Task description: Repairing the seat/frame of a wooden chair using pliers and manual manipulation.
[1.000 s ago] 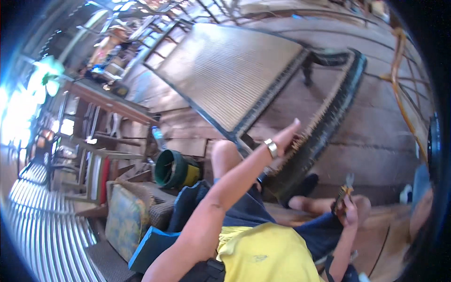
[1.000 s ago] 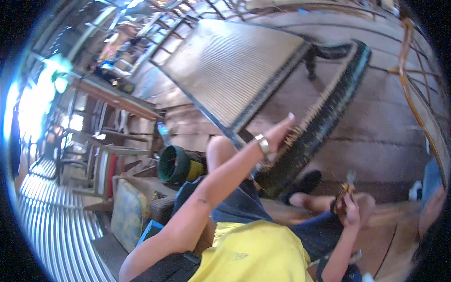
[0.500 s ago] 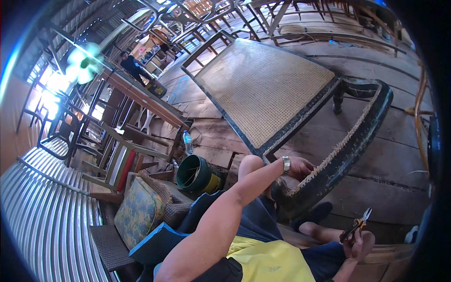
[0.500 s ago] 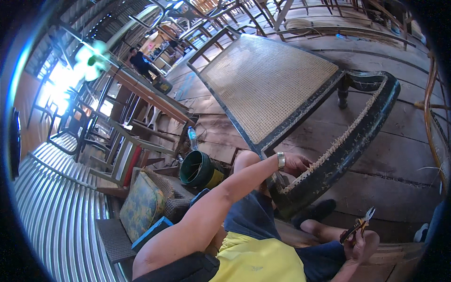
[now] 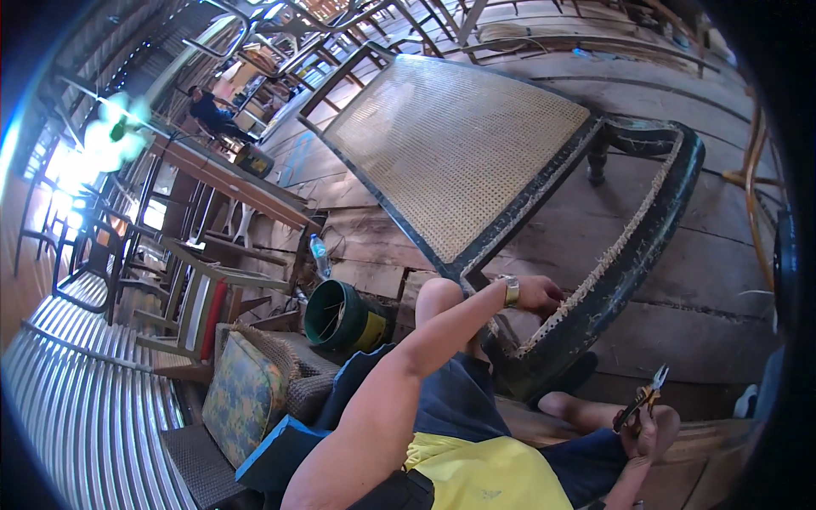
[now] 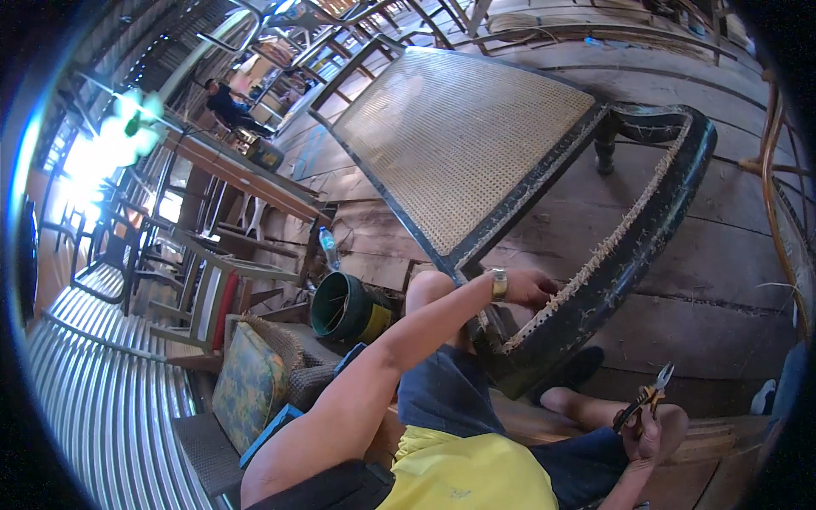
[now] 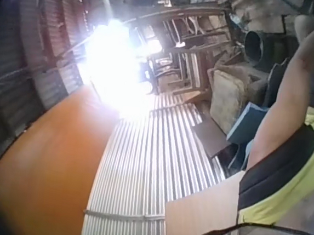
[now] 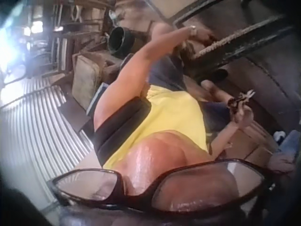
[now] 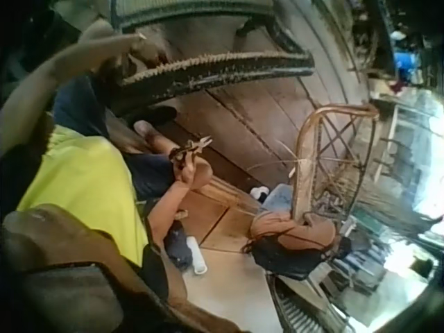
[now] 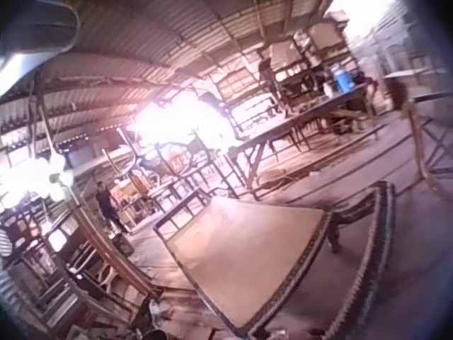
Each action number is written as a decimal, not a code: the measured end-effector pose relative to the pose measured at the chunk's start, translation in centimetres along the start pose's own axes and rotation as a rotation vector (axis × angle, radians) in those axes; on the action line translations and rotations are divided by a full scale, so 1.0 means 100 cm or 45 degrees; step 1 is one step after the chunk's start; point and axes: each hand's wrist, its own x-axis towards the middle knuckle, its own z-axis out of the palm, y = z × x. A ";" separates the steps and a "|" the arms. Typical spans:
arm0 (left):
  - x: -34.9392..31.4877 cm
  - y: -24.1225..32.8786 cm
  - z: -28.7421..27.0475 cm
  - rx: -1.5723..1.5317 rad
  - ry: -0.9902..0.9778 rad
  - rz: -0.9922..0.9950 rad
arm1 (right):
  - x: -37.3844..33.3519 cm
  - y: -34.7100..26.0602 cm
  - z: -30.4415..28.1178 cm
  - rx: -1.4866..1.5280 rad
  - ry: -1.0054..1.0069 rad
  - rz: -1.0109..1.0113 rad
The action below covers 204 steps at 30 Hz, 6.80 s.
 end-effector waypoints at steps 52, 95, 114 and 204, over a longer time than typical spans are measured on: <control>-0.238 0.184 0.243 -1.103 -0.500 1.342 | -0.036 -0.007 0.035 -0.033 -0.476 -0.009; -0.130 0.008 0.087 0.661 0.805 0.602 | -0.141 0.060 0.248 -0.140 -0.775 0.648; -0.141 0.006 0.091 0.987 0.975 0.812 | -0.113 0.041 0.257 -0.384 -0.657 0.597; -0.137 -0.006 0.114 0.585 1.091 0.622 | -0.132 0.080 0.265 -0.155 -0.602 0.618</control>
